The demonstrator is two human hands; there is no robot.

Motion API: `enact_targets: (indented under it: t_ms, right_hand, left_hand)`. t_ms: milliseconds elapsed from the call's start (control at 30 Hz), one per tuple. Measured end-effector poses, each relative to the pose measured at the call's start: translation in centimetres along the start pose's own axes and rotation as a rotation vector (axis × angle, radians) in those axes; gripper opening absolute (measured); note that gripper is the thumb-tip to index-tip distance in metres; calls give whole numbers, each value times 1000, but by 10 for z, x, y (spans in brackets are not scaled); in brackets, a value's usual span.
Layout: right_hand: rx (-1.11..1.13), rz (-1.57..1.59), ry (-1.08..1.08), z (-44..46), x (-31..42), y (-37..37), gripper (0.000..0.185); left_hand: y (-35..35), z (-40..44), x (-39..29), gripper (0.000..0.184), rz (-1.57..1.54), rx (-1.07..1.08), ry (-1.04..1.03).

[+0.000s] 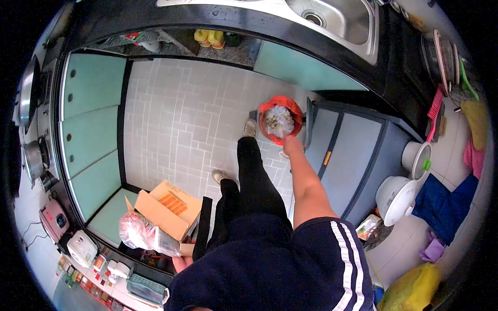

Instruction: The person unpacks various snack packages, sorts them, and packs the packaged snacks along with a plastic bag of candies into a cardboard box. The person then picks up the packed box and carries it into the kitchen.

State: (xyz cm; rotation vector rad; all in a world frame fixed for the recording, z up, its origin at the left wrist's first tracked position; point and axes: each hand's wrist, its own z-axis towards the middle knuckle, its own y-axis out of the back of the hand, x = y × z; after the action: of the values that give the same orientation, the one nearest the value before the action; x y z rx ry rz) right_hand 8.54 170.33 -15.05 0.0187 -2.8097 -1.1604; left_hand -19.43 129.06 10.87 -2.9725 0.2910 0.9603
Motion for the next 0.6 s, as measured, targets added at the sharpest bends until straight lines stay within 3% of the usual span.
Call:
enact_targets:
  t_ms: [33,167,233,267,300,367,400,433,467,500,533,567,600]
  right_hand:
    - [-3,-6,11,0,-4,5,35]
    - [-71,69,28,-3,-30,-5,35]
    - [13,-40,60,-21,-30,-2,30]
    - [-159,54,233,-23,-44,-18,26]
    - [-98,82,272,-25,-40,-17,29]
    - [-221,148,537,-29,-39,-41,30]
    - [-1,90,383,-50,0,-19,47]
    - [-190,244,643,-37,-28,-58,38]
    - [-104,104,571,-59,-13,-48,25]
    - [-160,-12,540,-73,-12,-61,21]
    - [-143,-51,599,-86,-14,-68,22]
    - [-114,-425,782,-37,-51,-117,23]
    - [-120,-276,695,-66,-36,-115,23]
  left_hand:
    - [-3,0,-2,43,-30,-2,106]
    - [6,-5,12,43,-158,-76,58]
    - [16,-6,15,42,-182,63,-50]
    - [19,-6,13,42,-183,114,-74]
    - [37,8,20,41,-265,191,-83]
    - [45,14,13,40,-343,152,-108]
    - [72,36,29,39,-431,96,-134]
    - [81,31,37,36,-497,5,-153]
    - [90,24,34,33,-511,-32,-184]
    - [104,15,35,30,-514,-69,-185]
    - [118,11,45,30,-589,-101,-219]
    - [139,10,55,28,-556,-163,-230]
    - [157,9,63,27,-517,-221,-229]
